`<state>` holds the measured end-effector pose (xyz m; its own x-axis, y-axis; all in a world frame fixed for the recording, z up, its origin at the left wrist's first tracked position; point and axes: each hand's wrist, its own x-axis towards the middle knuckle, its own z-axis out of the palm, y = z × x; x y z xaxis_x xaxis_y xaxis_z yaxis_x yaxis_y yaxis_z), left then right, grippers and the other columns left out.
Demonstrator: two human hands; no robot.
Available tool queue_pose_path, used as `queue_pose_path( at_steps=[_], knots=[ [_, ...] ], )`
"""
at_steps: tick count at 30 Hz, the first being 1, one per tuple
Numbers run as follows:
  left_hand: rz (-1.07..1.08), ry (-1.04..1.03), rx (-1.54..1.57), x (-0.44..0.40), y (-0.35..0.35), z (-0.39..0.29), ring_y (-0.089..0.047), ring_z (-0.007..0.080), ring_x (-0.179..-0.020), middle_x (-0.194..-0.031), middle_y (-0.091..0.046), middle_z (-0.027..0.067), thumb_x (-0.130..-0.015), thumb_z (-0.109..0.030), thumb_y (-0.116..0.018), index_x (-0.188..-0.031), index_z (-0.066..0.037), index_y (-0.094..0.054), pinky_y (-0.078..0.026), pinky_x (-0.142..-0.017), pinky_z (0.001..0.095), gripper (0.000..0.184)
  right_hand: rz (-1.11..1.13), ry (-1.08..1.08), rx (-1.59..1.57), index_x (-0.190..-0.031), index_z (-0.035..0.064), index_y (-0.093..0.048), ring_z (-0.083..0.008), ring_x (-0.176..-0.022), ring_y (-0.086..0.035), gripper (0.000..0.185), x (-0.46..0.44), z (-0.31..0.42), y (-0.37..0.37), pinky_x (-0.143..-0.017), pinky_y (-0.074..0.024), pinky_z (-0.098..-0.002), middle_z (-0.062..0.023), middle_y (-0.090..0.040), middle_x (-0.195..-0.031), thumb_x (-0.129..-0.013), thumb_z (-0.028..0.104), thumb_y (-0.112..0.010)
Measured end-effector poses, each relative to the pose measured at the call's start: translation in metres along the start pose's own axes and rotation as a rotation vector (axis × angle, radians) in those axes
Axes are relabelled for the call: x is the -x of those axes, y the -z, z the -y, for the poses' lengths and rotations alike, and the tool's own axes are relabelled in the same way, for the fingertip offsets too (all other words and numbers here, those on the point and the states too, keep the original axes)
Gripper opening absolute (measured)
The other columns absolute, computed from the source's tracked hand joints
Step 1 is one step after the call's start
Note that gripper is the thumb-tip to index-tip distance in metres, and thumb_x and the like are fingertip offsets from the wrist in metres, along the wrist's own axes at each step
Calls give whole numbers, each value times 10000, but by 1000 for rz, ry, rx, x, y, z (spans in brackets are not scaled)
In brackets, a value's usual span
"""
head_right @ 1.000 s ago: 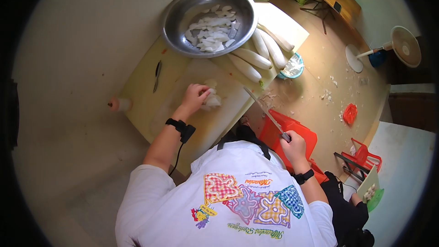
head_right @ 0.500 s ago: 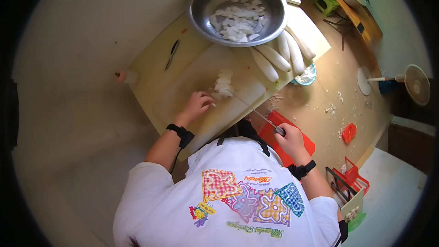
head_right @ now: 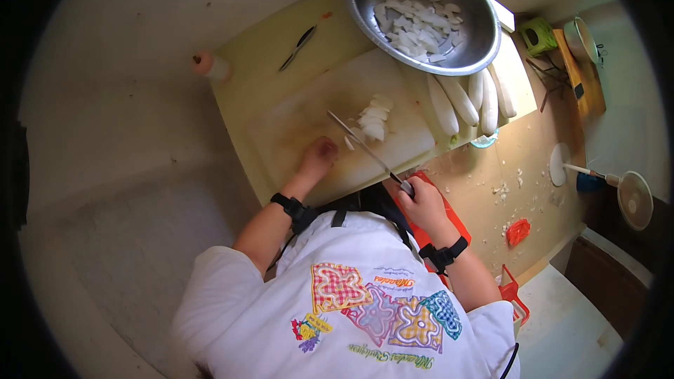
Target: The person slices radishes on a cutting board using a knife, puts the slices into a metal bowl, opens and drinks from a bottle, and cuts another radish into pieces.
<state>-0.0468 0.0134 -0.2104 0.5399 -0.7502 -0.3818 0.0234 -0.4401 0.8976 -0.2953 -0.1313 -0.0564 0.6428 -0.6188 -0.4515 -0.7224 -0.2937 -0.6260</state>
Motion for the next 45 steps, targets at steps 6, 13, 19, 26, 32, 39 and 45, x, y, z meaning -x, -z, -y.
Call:
queue_pose_path(
  at_steps=[6, 13, 19, 26, 32, 39, 45],
  knots=[
    [44, 258, 151, 0, -8, -24, -662, 152, -638, -775, -652, 81, -947, -191, -601, -957, -26, -583, -526, -518, 300, 166, 21, -18, -26, -1030, 24, -611, -399, -741, -637, 242, -1, 27, -22, -662, -499, -460, -210, -651, -792, -911, 229, -662],
    [76, 264, 262, -10, -13, -20, -675, 159, -663, -779, -649, 94, -945, -181, -590, -956, -18, -583, -535, -517, 300, 163, -21, -81, -46, -945, 6, -585, -410, -708, -621, 247, -3, 36, -38, -629, -473, -478, -219, -626, -734, -918, 240, -659],
    [95, 325, 169, -12, -14, -30, -664, 152, -639, -775, -662, 80, -937, -176, -585, -949, -31, -596, -522, -490, 302, 146, -39, -111, -35, -936, -1, -581, -420, -733, -632, 264, -4, 38, -49, -648, -487, -478, -234, -641, -764, -918, 251, -659],
    [113, 326, 99, -10, -11, -40, -629, 149, -567, -714, -661, 58, -932, -195, -580, -886, -56, -621, -502, -458, 301, 153, -44, -118, 1, -965, 1, -581, -427, -758, -640, 265, -7, 41, -53, -669, -500, -481, -244, -653, -793, -913, 249, -660],
    [118, 295, 108, -11, -14, -33, -599, 144, -520, -698, -652, 57, -938, -197, -583, -908, -55, -615, -473, -429, 294, 148, -27, -135, 28, -972, 4, -573, -428, -764, -643, 256, -7, 49, -51, -672, -507, -483, -244, -655, -804, -916, 240, -656],
    [128, 312, 63, -9, -12, -39, -615, 145, -549, -709, -649, 56, -943, -183, -589, -941, -52, -615, -462, -442, 298, 134, -65, -54, 83, -986, 10, -562, -432, -763, -646, 239, -5, 47, -58, -668, -512, -493, -245, -656, -808, -919, 224, -647],
    [105, 131, 91, -12, -19, -15, -635, 157, -603, -715, -647, 60, -949, -170, -570, -963, -41, -615, -490, -579, 325, 137, -44, -62, 65, -1005, 0, -568, -440, -760, -645, 245, -8, 49, -54, -667, -513, -501, -256, -654, -794, -920, 220, -634]
  ],
)
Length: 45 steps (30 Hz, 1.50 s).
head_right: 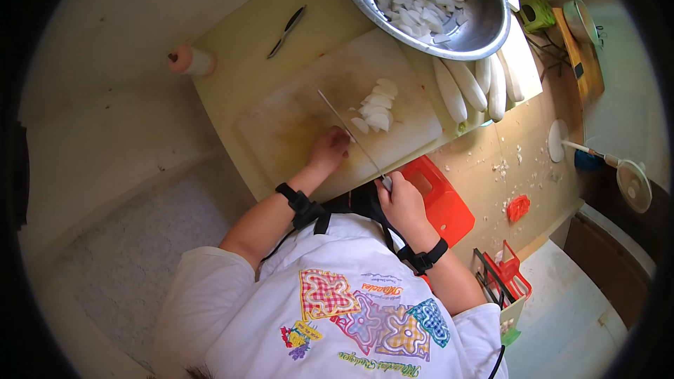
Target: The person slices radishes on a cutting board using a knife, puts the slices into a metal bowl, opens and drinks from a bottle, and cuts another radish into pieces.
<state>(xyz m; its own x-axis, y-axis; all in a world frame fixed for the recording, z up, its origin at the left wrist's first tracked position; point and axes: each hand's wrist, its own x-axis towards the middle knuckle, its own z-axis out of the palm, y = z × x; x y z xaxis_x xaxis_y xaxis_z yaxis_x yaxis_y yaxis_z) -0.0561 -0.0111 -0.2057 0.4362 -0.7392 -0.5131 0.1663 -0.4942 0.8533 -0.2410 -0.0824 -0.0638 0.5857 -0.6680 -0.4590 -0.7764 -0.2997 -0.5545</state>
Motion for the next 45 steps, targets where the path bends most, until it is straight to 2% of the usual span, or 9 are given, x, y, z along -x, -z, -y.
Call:
queue_pose_path(
  at_steps=[15, 25, 28, 33, 43, 45],
  knots=[
    [25, -23, -12, 1, 3, -1, -644, 156, -607, -718, -653, 69, -952, -157, -559, -1004, -36, -616, -493, -571, 320, 143, 12, 9, -18, -1061, -7, -565, -457, -742, -639, 259, -2, 2, -3, -663, -508, -527, -265, -653, -772, -920, 203, -624],
    [28, -61, -71, -1, 4, 6, -645, 173, -595, -729, -661, 93, -952, -172, -566, -1008, -57, -626, -497, -567, 339, 141, -12, 25, 29, -1041, -11, -544, -456, -726, -638, 259, 0, 6, -6, -648, -511, -529, -264, -649, -756, -917, 201, -625],
    [19, -59, -95, 1, 5, 2, -658, 210, -630, -740, -664, 106, -950, -186, -569, -1012, -66, -633, -506, -597, 359, 150, -5, 8, 40, -1025, -16, -537, -458, -721, -638, 259, 1, 8, -8, -644, -512, -532, -267, -647, -750, -915, 202, -624],
    [-2, -49, -162, 2, 5, -1, -683, 291, -778, -834, -691, 135, -939, -201, -577, -1021, -71, -645, -520, -695, 391, 168, -13, 18, 35, -1023, -20, -532, -461, -717, -638, 262, 0, 8, -8, -644, -512, -531, -273, -643, -747, -910, 198, -624],
    [-49, -110, -229, 4, 5, -4, -686, 299, -797, -868, -700, 133, -931, -216, -591, -1040, -93, -648, -522, -710, 400, 174, 0, 22, 31, -1043, -18, -527, -463, -717, -632, 259, -3, 8, -12, -644, -504, -540, -272, -642, -751, -906, 183, -616],
    [-41, -76, -253, 4, 6, -7, -683, 280, -805, -865, -694, 144, -918, -182, -582, -1007, -56, -654, -521, -729, 375, 170, -18, 29, 27, -1032, -18, -526, -463, -711, -631, 255, -4, 9, -12, -639, -501, -545, -269, -642, -743, -914, 190, -615]
  ],
)
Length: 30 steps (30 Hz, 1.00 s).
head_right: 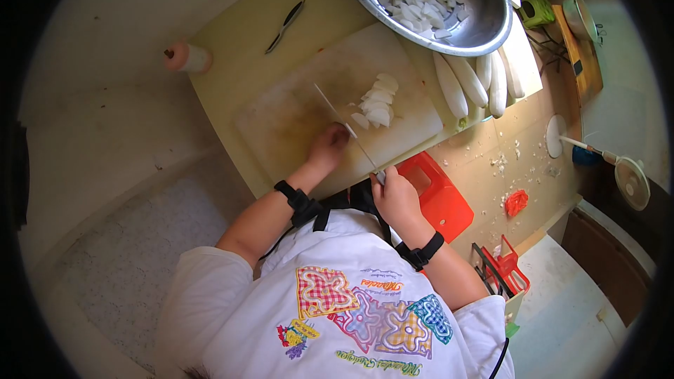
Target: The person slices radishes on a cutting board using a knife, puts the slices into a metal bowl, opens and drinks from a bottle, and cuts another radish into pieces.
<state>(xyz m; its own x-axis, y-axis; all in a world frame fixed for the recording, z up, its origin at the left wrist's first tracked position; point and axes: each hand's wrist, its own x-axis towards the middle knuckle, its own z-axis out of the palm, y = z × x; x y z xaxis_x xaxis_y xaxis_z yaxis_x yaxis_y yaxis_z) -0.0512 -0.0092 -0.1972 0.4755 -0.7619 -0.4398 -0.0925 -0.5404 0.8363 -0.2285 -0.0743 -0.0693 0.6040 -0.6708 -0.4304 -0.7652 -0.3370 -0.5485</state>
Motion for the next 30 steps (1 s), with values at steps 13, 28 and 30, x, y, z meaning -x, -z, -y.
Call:
queue_pose_path(
  at_steps=[13, 28, 30],
  knots=[
    [-79, -94, 98, -3, -12, 23, -672, 300, -742, -829, -691, 156, -931, -235, -601, -1016, -84, -668, -515, -667, 398, 186, 55, -24, 41, -896, -13, -510, -461, -673, -619, 279, -25, -1, -11, -595, -485, -535, -261, -619, -692, -941, 241, -616],
    [-97, -115, 6, -5, -12, 30, -676, 316, -821, -894, -695, 166, -935, -246, -605, -1026, -54, -656, -525, -741, 401, 218, -57, 57, -89, -912, 10, -555, -455, -726, -624, 300, -40, -15, -16, -652, -489, -524, -253, -635, -748, -930, 299, -631],
    [-77, -18, 29, -7, -14, 36, -660, 203, -758, -858, -693, 117, -909, -162, -632, -1048, -50, -645, -518, -695, 340, 179, -49, 27, -139, -912, 25, -609, -438, -751, -632, 315, -38, -15, -2, -675, -500, -503, -234, -650, -778, -908, 337, -659]
  ],
)
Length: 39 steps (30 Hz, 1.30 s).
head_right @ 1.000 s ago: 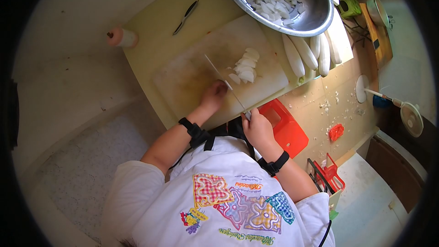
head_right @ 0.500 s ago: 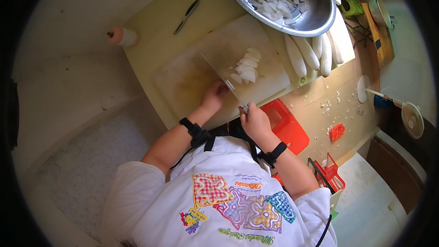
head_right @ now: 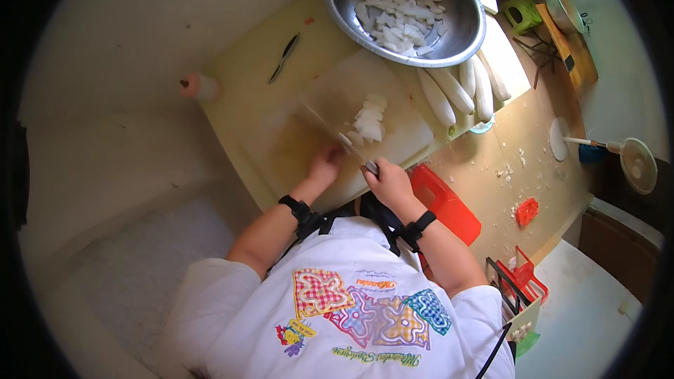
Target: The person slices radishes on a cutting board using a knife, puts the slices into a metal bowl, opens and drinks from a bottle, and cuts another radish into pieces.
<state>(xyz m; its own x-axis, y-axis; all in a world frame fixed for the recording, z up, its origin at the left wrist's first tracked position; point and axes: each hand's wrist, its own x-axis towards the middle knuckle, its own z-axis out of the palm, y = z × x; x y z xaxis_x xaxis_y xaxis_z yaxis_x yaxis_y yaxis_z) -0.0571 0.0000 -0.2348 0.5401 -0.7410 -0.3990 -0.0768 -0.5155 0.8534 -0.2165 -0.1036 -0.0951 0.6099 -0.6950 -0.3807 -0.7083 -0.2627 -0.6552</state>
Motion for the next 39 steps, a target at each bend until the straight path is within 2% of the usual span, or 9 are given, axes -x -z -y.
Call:
queue_pose_path(
  at_steps=[3, 7, 9, 11, 13, 16, 22, 28, 39],
  knots=[
    [114, -78, -92, 1, 12, 3, -683, 297, -818, -881, -691, 156, -899, -229, -646, -995, -59, -665, -532, -737, 387, 196, -38, 60, 7, -897, 41, -641, -409, -740, -644, 276, 7, 3, 24, -664, -515, -473, -208, -660, -777, -862, 312, -681],
    [104, -111, -174, 26, 41, -25, -680, 284, -785, -846, -684, 147, -884, -220, -665, -1011, -67, -657, -534, -721, 383, 200, -141, 232, 123, -871, 50, -633, -370, -706, -654, 230, 21, -3, 49, -636, -520, -456, -173, -657, -745, -791, 253, -705],
    [-123, 15, -176, 49, 60, -53, -648, 230, -776, -837, -659, 103, -885, -219, -667, -1034, -74, -620, -520, -732, 359, 213, -175, 288, 137, -859, 52, -629, -361, -692, -654, 229, 27, -7, 62, -627, -521, -453, -164, -651, -730, -773, 246, -715],
    [-413, -43, -40, 53, 79, -38, -592, 177, -809, -885, -617, 53, -905, -196, -648, -1063, -73, -578, -497, -756, 334, 212, -212, 337, 150, -846, 54, -625, -353, -679, -654, 229, 32, -10, 72, -618, -522, -451, -155, -646, -715, -756, 238, -725],
    [-833, 12, 204, 55, 104, -74, -545, 142, -848, -935, -581, 29, -916, -156, -645, -1091, -65, -551, -478, -774, 327, 218, -232, 414, 166, -829, 66, -624, -329, -683, -656, 227, 37, -15, 82, -622, -526, -442, -132, -644, -706, -734, 235, -742],
    [-963, -181, 156, 59, 135, -119, -552, 159, -843, -951, -591, 28, -916, -141, -655, -1119, -53, -571, -480, -794, 335, 237, -214, 450, 206, -818, 82, -625, -309, -697, -658, 217, 46, -23, 94, -628, -529, -429, -105, -647, -712, -714, 229, -747],
    [11, -641, -559, 68, 106, -259, -650, 281, -964, -969, -704, 107, -819, -221, -708, -987, -83, -730, -504, -834, 420, 219, -217, 658, 398, -805, 102, -620, -273, -676, -641, 259, 59, -38, 118, -619, -515, -393, -67, -634, -704, -659, 247, -777],
    [523, -555, -1003, 48, 50, -277, -630, 286, -1020, -1053, -712, 73, -795, -318, -750, -1042, -115, -734, -496, -848, 416, 320, -223, 836, 457, -860, 96, -640, -245, -691, -640, 335, 72, -42, 144, -613, -498, -374, -47, -627, -727, -632, 277, -805],
    [490, -539, -946, 38, 4, -271, -682, 266, -872, -902, -734, 62, -801, -285, -728, -922, -133, -763, -514, -764, 401, 198, -221, 860, 514, -889, 97, -639, -222, -737, -654, 355, 71, -71, 165, -650, -512, -357, -32, -651, -782, -630, 277, -802]
  ],
)
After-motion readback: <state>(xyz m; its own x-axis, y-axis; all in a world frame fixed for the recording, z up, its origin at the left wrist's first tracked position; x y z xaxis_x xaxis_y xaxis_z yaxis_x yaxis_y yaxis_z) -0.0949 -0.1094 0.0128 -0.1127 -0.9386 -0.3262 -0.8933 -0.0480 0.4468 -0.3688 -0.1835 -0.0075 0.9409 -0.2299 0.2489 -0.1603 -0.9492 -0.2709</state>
